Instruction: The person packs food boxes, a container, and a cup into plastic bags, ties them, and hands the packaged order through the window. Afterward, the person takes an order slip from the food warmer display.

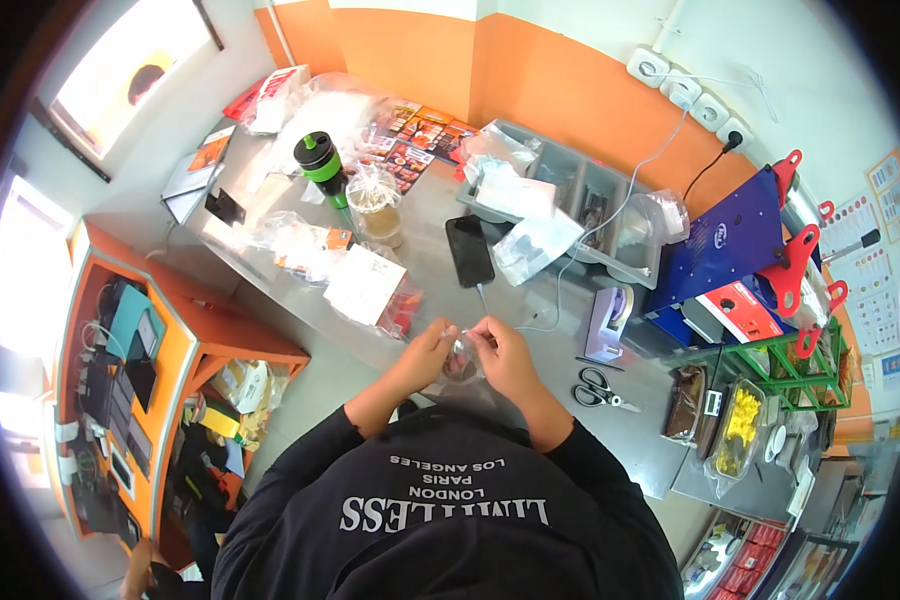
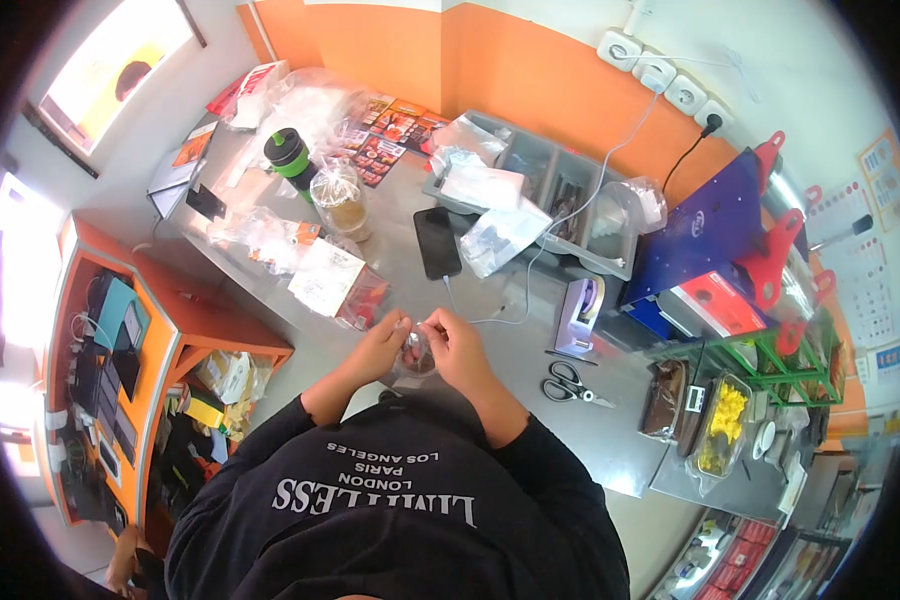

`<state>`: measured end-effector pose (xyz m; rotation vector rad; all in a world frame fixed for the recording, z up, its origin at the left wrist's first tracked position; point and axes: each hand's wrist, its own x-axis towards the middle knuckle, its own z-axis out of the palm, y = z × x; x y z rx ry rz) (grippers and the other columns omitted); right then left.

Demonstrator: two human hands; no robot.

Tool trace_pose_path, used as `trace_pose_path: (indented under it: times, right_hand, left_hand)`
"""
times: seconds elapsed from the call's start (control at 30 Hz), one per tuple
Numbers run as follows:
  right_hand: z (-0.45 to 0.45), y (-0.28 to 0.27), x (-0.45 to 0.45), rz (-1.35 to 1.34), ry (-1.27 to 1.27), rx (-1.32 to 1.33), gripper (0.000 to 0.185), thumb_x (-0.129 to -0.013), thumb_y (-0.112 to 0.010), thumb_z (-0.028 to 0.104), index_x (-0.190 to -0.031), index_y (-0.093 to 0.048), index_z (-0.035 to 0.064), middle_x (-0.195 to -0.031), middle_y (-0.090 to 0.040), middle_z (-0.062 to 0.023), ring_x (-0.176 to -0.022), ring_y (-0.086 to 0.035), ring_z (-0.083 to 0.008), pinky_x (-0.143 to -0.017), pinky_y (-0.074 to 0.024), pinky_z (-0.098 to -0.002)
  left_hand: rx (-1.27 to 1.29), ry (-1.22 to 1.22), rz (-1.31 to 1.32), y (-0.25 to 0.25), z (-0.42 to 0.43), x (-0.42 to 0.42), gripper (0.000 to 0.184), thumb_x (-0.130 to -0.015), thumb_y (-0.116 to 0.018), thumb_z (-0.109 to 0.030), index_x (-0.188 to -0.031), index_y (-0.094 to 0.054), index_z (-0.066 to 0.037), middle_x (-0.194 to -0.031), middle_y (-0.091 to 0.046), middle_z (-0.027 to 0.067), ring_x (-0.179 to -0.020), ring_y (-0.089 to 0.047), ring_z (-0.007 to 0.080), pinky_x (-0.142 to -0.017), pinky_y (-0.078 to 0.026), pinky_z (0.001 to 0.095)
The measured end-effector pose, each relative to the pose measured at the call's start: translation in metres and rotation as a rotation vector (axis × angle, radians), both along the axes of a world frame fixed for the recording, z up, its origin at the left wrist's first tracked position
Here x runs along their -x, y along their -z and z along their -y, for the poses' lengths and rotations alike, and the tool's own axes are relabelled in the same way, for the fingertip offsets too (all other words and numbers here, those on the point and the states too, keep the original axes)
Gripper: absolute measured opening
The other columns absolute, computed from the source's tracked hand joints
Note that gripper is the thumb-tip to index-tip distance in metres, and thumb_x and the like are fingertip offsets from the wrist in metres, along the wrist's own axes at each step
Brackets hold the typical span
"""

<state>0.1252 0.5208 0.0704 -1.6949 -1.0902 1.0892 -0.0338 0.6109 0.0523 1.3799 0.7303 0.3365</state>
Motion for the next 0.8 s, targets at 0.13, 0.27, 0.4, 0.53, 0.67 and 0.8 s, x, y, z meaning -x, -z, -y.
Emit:
trace_pose_path:
  times: [0.13,0.27,0.4,0.53,0.67,0.8]
  right_hand:
    - [-0.004,0.039,0.000,0.098,-0.121,-0.557,0.007,-0.089,-0.066,0.005,-0.092,-0.061,0.0034,-0.114,-0.054,-0.0142,-0.095,-0.061,-0.0238,-0.082,-0.0483,-0.0333]
    - [0.000,0.039,-0.014,0.052,-0.267,-0.415,0.010,-0.087,-0.069,0.008,-0.088,-0.060,0.0049,-0.109,-0.056,-0.0121,-0.096,-0.061,-0.0258,-0.084,-0.0489,-0.0346]
    - [-0.003,0.045,-0.011,0.192,-0.286,-0.448,0.013,-0.087,-0.069,0.008,-0.089,-0.057,0.0063,-0.102,-0.058,-0.0105,-0.093,-0.061,-0.0216,-0.081,-0.0482,-0.0329]
    - [-0.001,0.032,-0.004,0.029,-0.166,-0.142,0.018,-0.088,-0.068,0.009,-0.098,-0.054,0.0065,-0.096,-0.060,-0.0055,-0.088,-0.059,-0.0136,-0.076,-0.0463,-0.0288]
    - [-0.006,0.037,-0.012,-0.619,-0.081,-0.049,0.015,-0.094,-0.063,0.008,-0.108,-0.059,0.0042,-0.090,-0.061,0.0004,-0.083,-0.056,-0.0078,-0.075,-0.0454,-0.0251]
    - [-0.003,0.041,-0.013,-0.437,-0.098,0.004,0.015,-0.096,-0.062,0.009,-0.109,-0.063,0.0026,-0.088,-0.062,0.0010,-0.081,-0.054,-0.0057,-0.075,-0.0453,-0.0241]
  left_hand:
    - [-0.026,-0.023,0.063,0.019,-0.010,0.003,0.025,-0.105,-0.047,-0.026,-0.100,-0.055,-0.003,-0.079,-0.063,0.0040,-0.073,-0.058,0.0107,-0.065,-0.047,0.0274]
    - [0.028,0.103,-0.005,0.008,-0.019,0.010,0.016,-0.100,-0.057,-0.020,-0.096,-0.057,-0.004,-0.083,-0.063,0.0039,-0.082,-0.058,0.0092,-0.072,-0.047,0.0281]
    - [-0.501,0.158,-0.130,-0.012,-0.010,0.008,0.013,-0.086,-0.070,-0.010,-0.084,-0.058,-0.004,-0.083,-0.064,0.0093,-0.084,-0.062,0.0234,-0.080,-0.050,0.0351]
    - [-1.113,-0.012,-0.089,0.002,0.001,0.001,0.016,-0.075,-0.073,-0.004,-0.079,-0.058,-0.003,-0.083,-0.060,0.0126,-0.088,-0.061,0.0369,-0.090,-0.051,0.0447]
    - [-1.172,-0.073,-0.041,0.009,0.006,0.001,0.016,-0.074,-0.073,-0.003,-0.081,-0.058,-0.003,-0.086,-0.059,0.0101,-0.091,-0.062,0.0346,-0.096,-0.050,0.0462]
    - [-1.195,-0.040,0.026,0.013,0.006,0.002,0.015,-0.076,-0.073,-0.003,-0.086,-0.061,-0.003,-0.088,-0.058,0.0091,-0.087,-0.063,0.0325,-0.100,-0.050,0.0449]
